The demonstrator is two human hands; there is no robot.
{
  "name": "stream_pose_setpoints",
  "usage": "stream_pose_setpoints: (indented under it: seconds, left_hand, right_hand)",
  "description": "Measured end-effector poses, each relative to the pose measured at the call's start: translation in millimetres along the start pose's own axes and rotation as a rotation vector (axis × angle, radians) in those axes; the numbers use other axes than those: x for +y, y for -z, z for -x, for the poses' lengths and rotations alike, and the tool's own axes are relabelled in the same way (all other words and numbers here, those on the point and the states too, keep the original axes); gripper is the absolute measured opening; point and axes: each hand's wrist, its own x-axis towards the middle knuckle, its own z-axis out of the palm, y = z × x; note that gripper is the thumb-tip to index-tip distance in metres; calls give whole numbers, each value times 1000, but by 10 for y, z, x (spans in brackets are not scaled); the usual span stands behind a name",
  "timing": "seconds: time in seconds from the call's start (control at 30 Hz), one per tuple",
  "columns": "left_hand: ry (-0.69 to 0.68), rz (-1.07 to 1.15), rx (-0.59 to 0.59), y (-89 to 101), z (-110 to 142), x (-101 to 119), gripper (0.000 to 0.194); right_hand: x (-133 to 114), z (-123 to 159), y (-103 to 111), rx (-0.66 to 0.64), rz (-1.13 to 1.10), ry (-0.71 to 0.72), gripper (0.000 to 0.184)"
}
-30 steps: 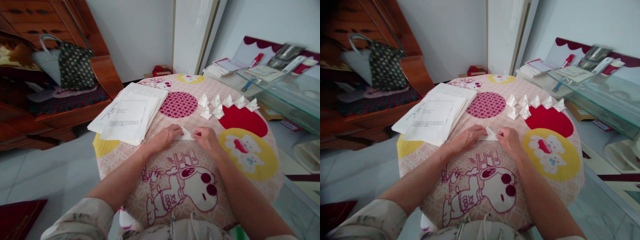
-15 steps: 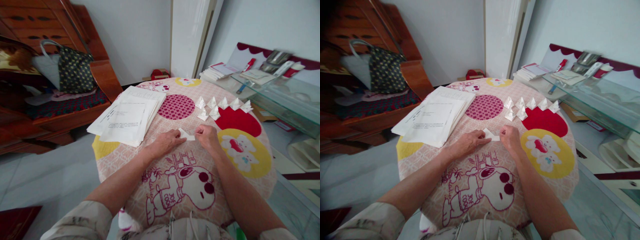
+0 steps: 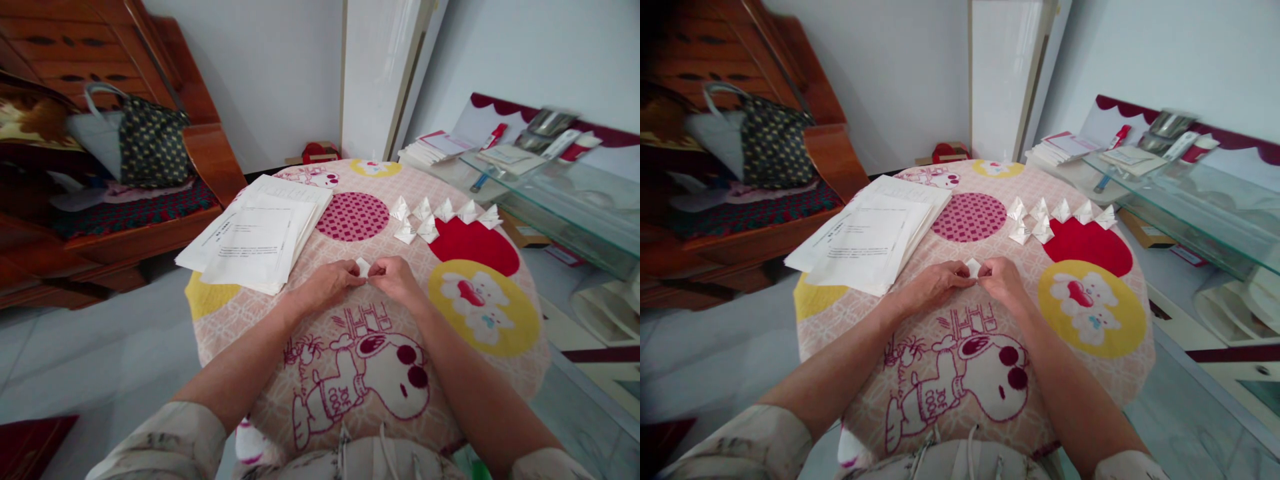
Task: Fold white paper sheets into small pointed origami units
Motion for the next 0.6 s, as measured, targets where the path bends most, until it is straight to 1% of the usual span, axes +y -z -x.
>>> stream_pose_setpoints:
  seconds: [0.13,0.23,0.37,0.43,0.53,0.6]
  left_hand:
    - [8,33,20,3,0,6,33]
    - [6,43,29,7,5,10,33]
    - [-10,35,18,14,6,9,33]
    - [-4,37,11,22,3,14,33]
    - [2,46,3,36,1,22,32]
    - [-7,47,9,37,1,23,31]
  right_hand:
    - [-90,16,-23,3,127,-37,10]
    - [-85,17,7,12,186,-77,12]
    - [38,37,124,43,202,-97,13]
    - [133,52,216,53,191,-114,12]
    - [268,66,366,83,182,-101,11]
    - [317,64,426,98,148,-132,10]
